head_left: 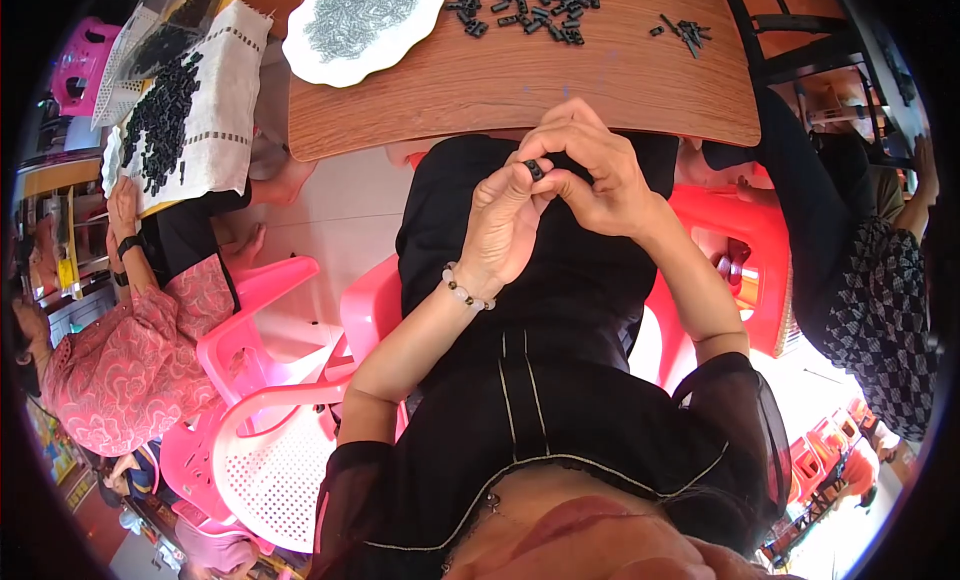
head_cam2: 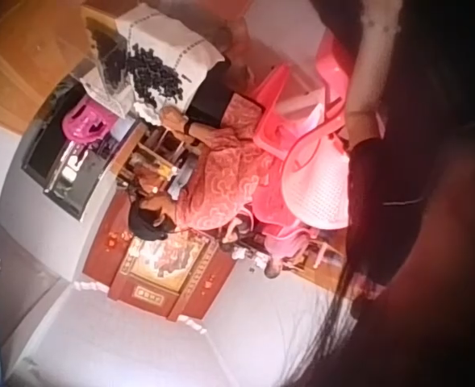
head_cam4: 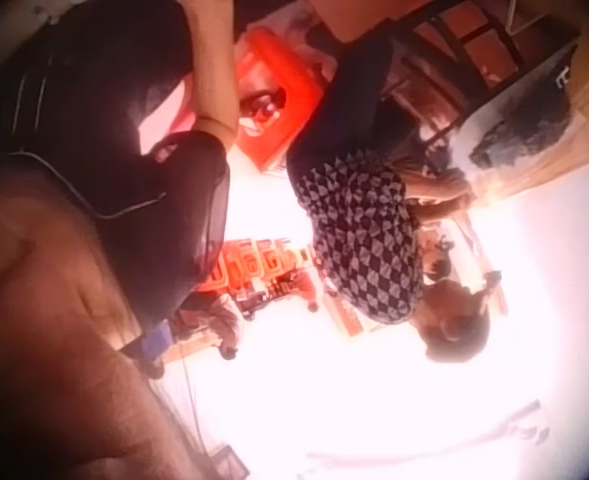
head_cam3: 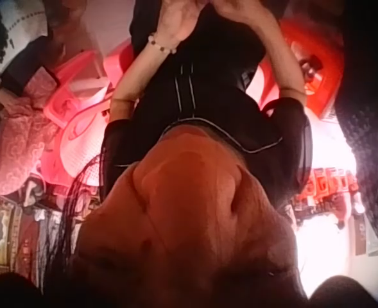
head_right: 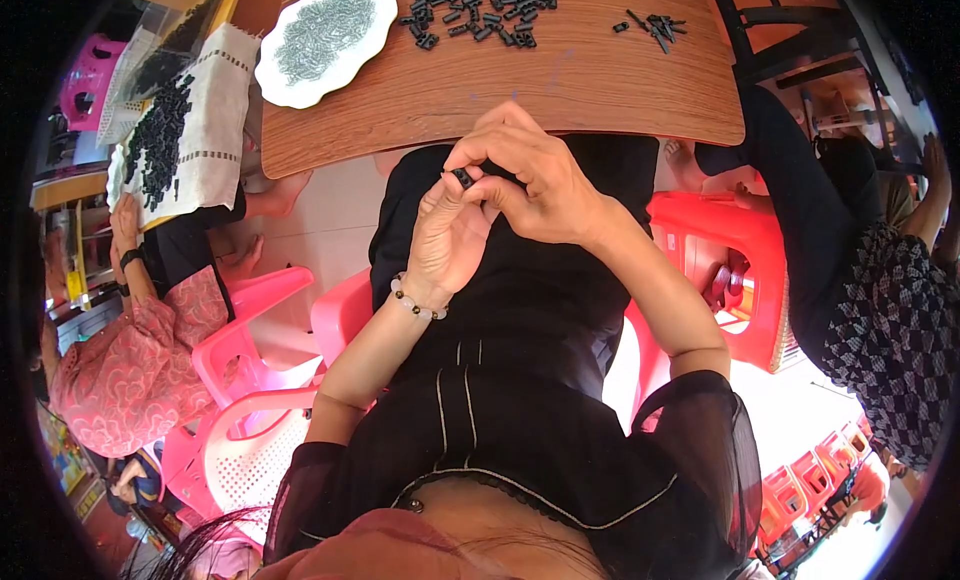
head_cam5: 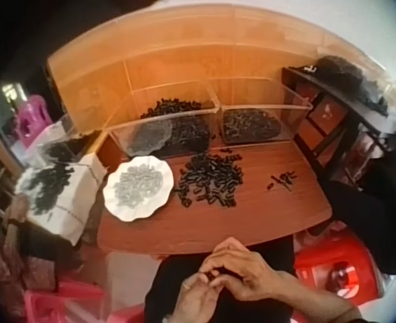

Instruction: The person picks up small black cylindrical parts by hand from a plastic container on a table, then sorts them.

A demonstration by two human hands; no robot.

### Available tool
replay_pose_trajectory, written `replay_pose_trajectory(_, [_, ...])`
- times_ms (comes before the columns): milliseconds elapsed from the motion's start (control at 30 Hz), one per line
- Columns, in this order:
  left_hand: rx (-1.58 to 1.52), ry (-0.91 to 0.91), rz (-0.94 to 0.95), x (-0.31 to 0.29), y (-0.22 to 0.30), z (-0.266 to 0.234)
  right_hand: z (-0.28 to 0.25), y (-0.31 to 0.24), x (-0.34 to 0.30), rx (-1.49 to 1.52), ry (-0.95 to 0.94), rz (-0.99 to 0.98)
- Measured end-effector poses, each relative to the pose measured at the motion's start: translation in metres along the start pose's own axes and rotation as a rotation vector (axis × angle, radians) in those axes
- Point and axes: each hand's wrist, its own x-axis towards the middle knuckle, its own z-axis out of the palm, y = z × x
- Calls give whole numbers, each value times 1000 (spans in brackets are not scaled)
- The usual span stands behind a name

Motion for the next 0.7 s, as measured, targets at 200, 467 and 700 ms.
replay_pose_trajectory(200, [-95, 15, -45, 1, 0, -1, 2, 4, -2, 15, 16, 31])
replay_pose_trajectory(467, [-162, 80, -78, 2, 2, 3, 2, 6, -4, 44, -17, 114])
replay_pose_trajectory(700, [-194, 100, -86, 5, 1, -5, -2, 8, 0, -3, -24, 99])
